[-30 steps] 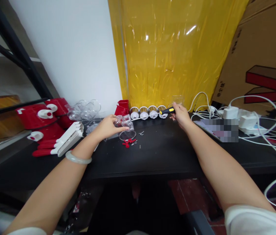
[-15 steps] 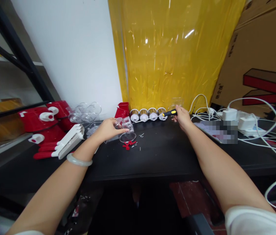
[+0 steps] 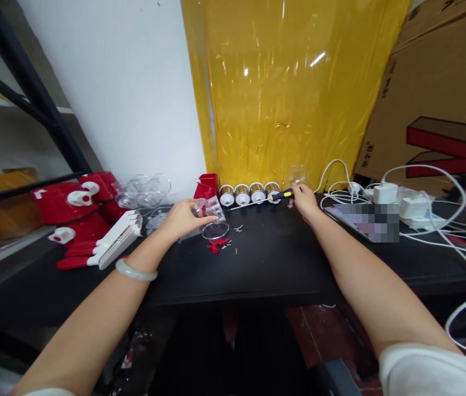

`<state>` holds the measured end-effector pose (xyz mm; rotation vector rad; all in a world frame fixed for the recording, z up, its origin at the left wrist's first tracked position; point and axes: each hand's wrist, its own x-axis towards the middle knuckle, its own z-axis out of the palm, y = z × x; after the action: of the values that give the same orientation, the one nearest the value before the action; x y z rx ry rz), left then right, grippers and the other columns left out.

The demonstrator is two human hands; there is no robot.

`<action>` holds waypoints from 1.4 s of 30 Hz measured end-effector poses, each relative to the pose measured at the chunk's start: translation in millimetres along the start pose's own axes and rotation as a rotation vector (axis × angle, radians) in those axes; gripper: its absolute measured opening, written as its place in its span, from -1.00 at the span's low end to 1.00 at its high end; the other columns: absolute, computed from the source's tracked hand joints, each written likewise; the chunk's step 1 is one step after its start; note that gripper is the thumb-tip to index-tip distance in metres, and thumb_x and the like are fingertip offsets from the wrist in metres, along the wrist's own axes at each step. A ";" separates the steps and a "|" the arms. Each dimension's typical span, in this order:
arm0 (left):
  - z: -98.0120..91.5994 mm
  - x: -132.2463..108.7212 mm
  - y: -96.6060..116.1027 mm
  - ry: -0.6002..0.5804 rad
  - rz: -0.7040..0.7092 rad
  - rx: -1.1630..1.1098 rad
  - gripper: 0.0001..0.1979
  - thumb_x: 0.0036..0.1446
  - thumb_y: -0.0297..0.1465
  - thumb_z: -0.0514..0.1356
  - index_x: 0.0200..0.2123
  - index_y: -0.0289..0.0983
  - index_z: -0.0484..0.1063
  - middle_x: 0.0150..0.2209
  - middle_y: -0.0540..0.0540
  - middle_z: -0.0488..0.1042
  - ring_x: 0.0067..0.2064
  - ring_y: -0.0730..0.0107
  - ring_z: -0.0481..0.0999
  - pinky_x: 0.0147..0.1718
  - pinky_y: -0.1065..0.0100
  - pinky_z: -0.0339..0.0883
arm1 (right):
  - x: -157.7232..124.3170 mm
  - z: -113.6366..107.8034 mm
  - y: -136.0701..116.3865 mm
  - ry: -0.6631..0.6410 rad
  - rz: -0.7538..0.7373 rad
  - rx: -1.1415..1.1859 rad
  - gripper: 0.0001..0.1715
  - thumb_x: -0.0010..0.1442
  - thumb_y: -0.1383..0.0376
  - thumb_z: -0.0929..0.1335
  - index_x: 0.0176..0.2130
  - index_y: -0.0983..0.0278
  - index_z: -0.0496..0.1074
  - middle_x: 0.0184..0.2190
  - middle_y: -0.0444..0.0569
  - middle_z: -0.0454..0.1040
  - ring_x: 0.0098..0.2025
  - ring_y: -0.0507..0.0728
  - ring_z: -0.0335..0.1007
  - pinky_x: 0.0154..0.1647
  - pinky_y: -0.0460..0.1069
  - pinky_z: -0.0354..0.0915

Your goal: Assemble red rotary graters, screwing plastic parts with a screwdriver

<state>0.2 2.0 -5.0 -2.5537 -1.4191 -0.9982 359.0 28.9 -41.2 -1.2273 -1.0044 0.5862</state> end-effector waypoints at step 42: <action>-72.1 4.9 -57.8 0.652 -0.282 0.002 -0.75 0.10 -0.22 0.22 -0.20 -0.21 0.33 -0.10 -0.13 0.42 0.07 0.13 0.34 0.13 0.07 0.13 | 24.2 -15.4 57.2 -0.353 -0.165 -0.754 -0.64 -0.20 0.33 0.52 -0.29 0.26 0.53 -0.29 -0.02 0.57 -0.19 0.19 0.50 -0.05 0.09 0.37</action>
<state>-79.6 14.3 40.1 -1.7698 -1.5611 -1.6580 391.8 57.0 -88.4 -1.7030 -1.7016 0.2939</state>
